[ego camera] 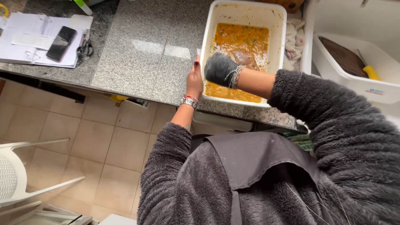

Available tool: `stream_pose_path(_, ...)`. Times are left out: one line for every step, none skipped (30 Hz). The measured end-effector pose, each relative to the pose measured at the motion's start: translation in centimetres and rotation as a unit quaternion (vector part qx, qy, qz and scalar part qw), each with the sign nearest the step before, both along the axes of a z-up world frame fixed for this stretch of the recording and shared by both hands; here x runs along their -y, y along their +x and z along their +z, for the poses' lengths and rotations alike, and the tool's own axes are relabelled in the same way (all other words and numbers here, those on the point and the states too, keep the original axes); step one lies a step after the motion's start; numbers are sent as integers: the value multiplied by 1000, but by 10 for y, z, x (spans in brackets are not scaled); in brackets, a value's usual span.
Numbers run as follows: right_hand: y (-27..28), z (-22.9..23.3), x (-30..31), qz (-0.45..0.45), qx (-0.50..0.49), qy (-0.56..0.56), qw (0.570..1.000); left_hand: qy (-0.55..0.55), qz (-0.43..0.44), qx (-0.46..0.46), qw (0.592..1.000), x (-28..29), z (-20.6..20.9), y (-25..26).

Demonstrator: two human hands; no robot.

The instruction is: The person is coating raw chicken breasts in a marinade liquid using their hands and a fork.

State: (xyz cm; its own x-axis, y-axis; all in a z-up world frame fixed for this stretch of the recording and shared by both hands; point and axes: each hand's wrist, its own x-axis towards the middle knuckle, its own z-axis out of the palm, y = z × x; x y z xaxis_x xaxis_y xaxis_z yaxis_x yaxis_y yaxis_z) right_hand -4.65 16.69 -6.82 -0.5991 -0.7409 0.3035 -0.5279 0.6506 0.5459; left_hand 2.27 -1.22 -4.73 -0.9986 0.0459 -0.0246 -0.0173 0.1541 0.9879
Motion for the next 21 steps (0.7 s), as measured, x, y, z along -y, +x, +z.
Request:
stream_pose_path(14, 2, 0, 28, 34, -11, 999, 3, 0, 3, 1000, -1, -2, 1)
stream_pose_path(26, 5, 0, 55, 66, -22, 996, 7, 0, 4, 1000, -2, -4, 0)
stream_pose_path(35, 7, -1, 53, 67, -21, 996, 7, -2, 5, 1000, -1, 5, 6)
stream_pose_path(39, 11, -2, 82, 96, -30, 992, 6, -2, 1, 1000, 1, 15, 10)
stream_pose_path(43, 15, -3, 111, 124, -39, 985, 4, -2, -4, 1000, 2, 26, 13)
stream_pose_path(37, 14, -19, 110, 123, -37, 986, 6, -2, -5, 1000, 2, 19, 9)
stream_pose_path(30, 12, -35, 145, 143, -47, 978, -2, -1, -9, 1000, 2, 12, 5)
stream_pose_path(26, 9, -52, 178, 164, -58, 968, -11, -2, -11, 1000, 2, 4, 2)
stream_pose_path(28, 12, -62, 175, 165, -59, 969, -11, -5, -11, 1000, 3, 2, 2)
stream_pose_path(32, 13, -74, 152, 163, -60, 973, -19, -5, -9, 1000, 3, 0, 2)
stream_pose_path(37, 15, -86, 130, 161, -61, 976, -26, -4, -8, 1000, 2, -2, 1)
stream_pose_path(40, 19, -99, 122, 160, -61, 978, -25, -12, -9, 1000, 1, 0, 2)
stream_pose_path(44, 22, -112, 91, 155, -61, 982, -23, -5, -6, 1000, 0, 2, 3)
stream_pose_path(49, 25, -124, 60, 150, -59, 985, -20, 3, -2, 1000, 0, 3, 5)
stream_pose_path(55, 28, -137, 53, 150, -60, 985, -19, -4, -2, 1000, 0, 4, 5)
stream_pose_path(61, 32, -149, 25, 146, -58, 987, -32, -2, -2, 999, 0, 6, 6)
stream_pose_path(66, 35, -160, -3, 141, -55, 989, -44, -1, -2, 999, 1, 7, 7)
stream_pose_path(73, 35, -160, -6, 143, -56, 988, -44, -4, 0, 999, 1, 2, 3)
stream_pose_path(81, 36, -159, -33, 139, -55, 988, -50, -3, -5, 999, 1, -3, -1)
stream_pose_path(86, 37, -158, -59, 134, -53, 988, -57, -1, -13, 998, 2, -7, -6)
stream_pose_path(94, 38, -154, -60, 134, -54, 988, -57, -3, -12, 998, 3, -5, -1)
